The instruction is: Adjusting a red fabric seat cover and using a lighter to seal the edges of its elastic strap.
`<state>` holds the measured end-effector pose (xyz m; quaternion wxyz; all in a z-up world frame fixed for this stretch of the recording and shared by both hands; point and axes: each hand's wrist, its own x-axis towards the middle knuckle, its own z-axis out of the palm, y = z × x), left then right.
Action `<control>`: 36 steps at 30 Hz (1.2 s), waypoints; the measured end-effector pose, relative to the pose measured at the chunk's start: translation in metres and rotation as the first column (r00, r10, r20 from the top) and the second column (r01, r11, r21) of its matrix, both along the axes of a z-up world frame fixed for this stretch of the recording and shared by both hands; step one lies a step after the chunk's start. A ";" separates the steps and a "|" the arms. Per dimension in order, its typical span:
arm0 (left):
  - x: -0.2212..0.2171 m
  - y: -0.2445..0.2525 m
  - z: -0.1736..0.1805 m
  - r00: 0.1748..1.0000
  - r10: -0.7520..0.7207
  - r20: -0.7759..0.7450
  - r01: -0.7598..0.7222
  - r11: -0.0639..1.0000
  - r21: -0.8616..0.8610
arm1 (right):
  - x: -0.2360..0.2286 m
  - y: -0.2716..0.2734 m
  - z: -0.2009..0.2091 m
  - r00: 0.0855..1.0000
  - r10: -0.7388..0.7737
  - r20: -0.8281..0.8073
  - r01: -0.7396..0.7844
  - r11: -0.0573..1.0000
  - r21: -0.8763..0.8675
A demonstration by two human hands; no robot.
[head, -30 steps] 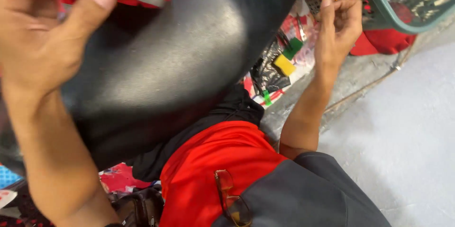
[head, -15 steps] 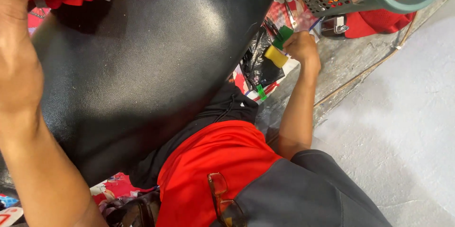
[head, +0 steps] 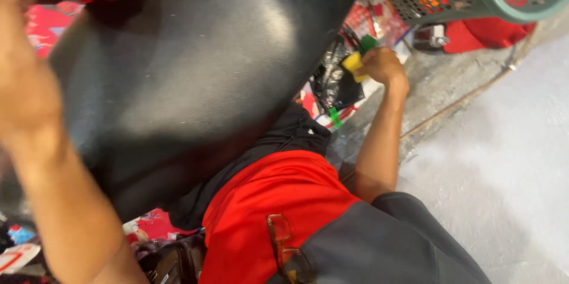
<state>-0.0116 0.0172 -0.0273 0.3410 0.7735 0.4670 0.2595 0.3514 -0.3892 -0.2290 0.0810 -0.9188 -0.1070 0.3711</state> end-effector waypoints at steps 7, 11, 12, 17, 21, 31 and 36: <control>0.041 -0.016 0.031 0.748 -0.389 0.537 0.202 0.905 0.375 | -0.020 0.037 0.042 0.995 -0.081 0.064 0.083 0.996 -0.029; 0.049 -0.023 0.040 0.669 -0.334 0.663 0.252 0.942 0.220 | -0.045 0.068 0.027 0.920 0.111 -0.376 -0.172 0.976 -0.132; 0.051 -0.026 0.044 0.651 -0.300 0.697 0.263 0.951 0.163 | -0.052 0.077 0.021 0.854 0.059 -0.518 -0.202 0.953 -0.224; 0.055 -0.021 0.044 0.639 -0.175 0.749 0.289 0.957 -0.023 | -0.077 0.090 0.000 0.859 0.222 -0.462 -0.390 0.867 -0.309; 0.057 -0.020 0.045 0.673 -0.119 0.730 0.274 0.957 -0.096 | -0.083 0.096 0.013 0.837 0.291 -0.464 -0.472 0.813 -0.341; 0.065 -0.023 0.045 0.562 -0.090 0.823 0.292 0.952 -0.096 | -0.078 0.089 0.009 0.833 0.229 -0.503 -0.461 0.792 -0.402; 0.063 -0.028 0.054 0.535 -0.104 0.838 0.344 0.933 -0.104 | -0.082 0.093 0.007 0.851 0.289 -0.439 -0.498 0.711 -0.496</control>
